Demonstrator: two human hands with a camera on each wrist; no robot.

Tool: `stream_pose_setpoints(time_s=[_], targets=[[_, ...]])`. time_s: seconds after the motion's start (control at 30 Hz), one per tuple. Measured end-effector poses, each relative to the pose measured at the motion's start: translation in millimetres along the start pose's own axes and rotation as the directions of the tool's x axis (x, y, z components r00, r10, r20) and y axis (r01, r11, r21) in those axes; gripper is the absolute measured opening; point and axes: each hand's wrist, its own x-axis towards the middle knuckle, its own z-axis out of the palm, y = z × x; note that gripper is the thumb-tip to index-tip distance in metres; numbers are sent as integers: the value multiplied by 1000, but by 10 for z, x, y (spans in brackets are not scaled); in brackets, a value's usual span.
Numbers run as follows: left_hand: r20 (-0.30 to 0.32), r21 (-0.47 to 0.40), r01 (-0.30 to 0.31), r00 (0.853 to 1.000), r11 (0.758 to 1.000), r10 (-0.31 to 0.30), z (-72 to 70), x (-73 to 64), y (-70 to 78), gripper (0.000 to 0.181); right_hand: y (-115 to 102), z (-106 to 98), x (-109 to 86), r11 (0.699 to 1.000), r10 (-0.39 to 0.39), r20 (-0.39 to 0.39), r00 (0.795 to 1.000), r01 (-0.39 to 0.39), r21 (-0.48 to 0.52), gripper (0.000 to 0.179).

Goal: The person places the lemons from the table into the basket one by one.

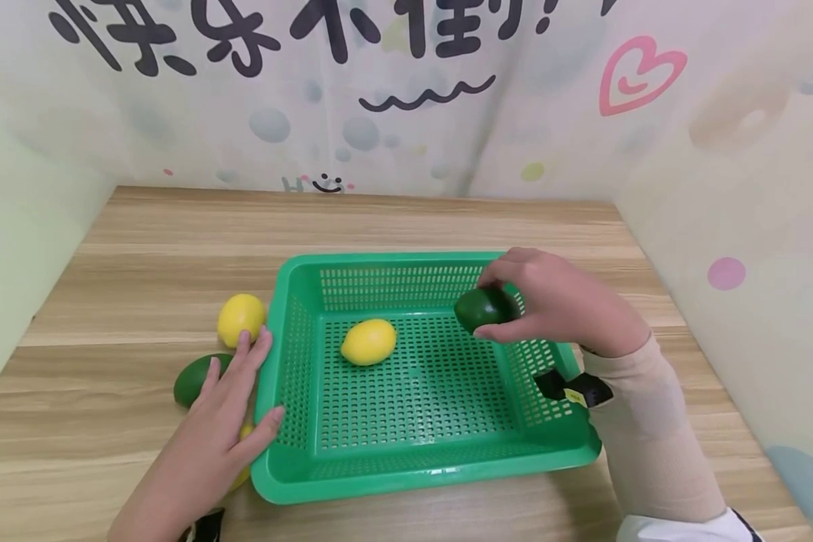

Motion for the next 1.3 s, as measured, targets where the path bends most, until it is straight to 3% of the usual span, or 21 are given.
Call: stream_pose_setpoints(time_s=[0.67,1.3], targets=[[-8,8,6,1000,1000,-6,2,-9,3,83,-58,6,111,998,-64,3,998,64,-22,41],[-8,2,-8,1000,1000,8,1,6,-1,82,-118,-18,182,997,-69,25,997,70,-29,43]])
